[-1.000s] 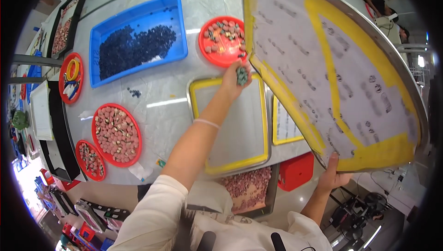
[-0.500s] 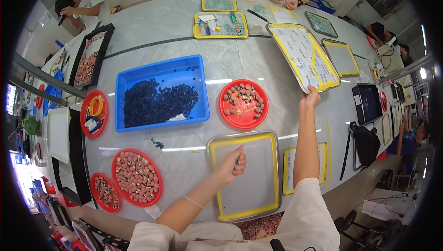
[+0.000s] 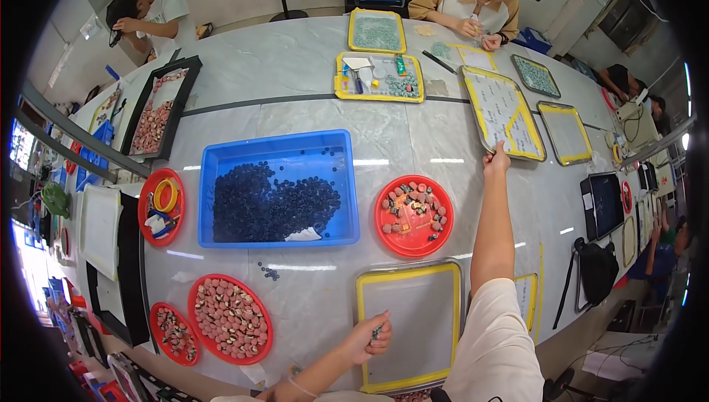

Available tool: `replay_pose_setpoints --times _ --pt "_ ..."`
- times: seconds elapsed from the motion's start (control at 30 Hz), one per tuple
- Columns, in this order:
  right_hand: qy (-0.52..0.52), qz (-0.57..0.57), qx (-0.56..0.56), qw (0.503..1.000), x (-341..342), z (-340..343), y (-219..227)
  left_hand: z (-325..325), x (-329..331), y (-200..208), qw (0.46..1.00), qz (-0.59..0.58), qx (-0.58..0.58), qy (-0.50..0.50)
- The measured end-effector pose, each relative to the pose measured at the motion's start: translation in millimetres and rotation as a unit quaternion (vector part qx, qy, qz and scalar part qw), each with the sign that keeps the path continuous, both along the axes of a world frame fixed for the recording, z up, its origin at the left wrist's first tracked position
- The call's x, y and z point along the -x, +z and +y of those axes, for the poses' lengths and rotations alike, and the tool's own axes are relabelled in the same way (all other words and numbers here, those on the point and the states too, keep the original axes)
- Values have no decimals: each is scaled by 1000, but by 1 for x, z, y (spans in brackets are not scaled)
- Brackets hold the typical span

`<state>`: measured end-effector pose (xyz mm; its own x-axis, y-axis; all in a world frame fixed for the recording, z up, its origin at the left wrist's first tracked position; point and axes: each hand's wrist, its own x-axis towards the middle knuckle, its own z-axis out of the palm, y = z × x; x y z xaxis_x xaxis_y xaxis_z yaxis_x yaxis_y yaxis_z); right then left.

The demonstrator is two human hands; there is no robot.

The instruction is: The person applies glue onto miniature figure parts using a bottle, attaches pieces together by hand, and places them onto a plate. The person then empties small components from a tray onto the table and joins small parts together by hand.

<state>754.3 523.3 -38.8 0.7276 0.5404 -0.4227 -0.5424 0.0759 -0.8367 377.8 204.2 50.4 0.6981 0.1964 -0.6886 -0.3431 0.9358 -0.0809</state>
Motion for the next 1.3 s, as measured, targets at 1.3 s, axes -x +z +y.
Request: replay_pose_setpoints --times 1.3 --pt "313 452 -154 821 381 -457 132 -136 68 57 360 504 -780 89"
